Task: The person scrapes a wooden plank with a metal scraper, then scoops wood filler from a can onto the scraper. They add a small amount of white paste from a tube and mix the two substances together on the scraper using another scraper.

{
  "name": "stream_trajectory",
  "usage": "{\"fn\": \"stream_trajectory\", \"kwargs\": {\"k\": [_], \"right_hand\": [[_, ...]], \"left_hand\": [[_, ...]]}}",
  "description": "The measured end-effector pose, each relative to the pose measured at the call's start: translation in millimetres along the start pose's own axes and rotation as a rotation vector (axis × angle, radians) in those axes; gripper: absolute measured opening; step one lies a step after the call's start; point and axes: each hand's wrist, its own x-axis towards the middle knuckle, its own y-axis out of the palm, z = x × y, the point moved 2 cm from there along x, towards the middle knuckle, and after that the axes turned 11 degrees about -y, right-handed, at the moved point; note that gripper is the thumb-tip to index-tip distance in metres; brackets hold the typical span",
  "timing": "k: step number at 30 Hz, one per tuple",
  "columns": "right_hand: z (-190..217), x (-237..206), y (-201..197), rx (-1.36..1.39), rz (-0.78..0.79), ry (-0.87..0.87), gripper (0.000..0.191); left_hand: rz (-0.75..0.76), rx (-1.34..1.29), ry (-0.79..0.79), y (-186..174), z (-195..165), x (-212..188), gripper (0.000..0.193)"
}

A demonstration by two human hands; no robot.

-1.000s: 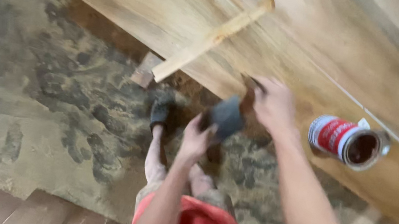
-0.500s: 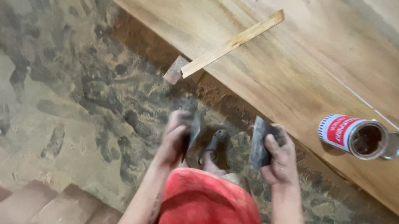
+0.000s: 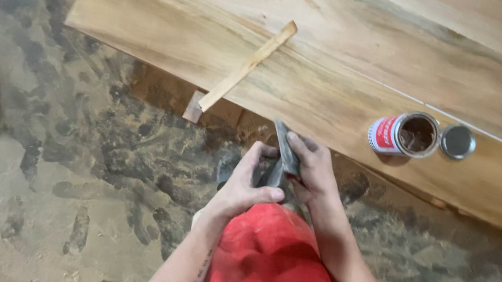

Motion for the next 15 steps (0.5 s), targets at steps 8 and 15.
{"fn": "stream_trajectory", "kwargs": {"k": [8,15], "right_hand": [[19.7,-46.3,-21.5,-0.53,0.235,0.08,0.032],[81.1,-30.4,-21.1,-0.314,0.123,-0.105,0.034]], "left_hand": [[-0.175,-0.015,-0.018,-5.7,-32.8,6.3,0.085],[-0.052,0.788,0.418,-16.7,-115.2,-20.6,0.092]]}}
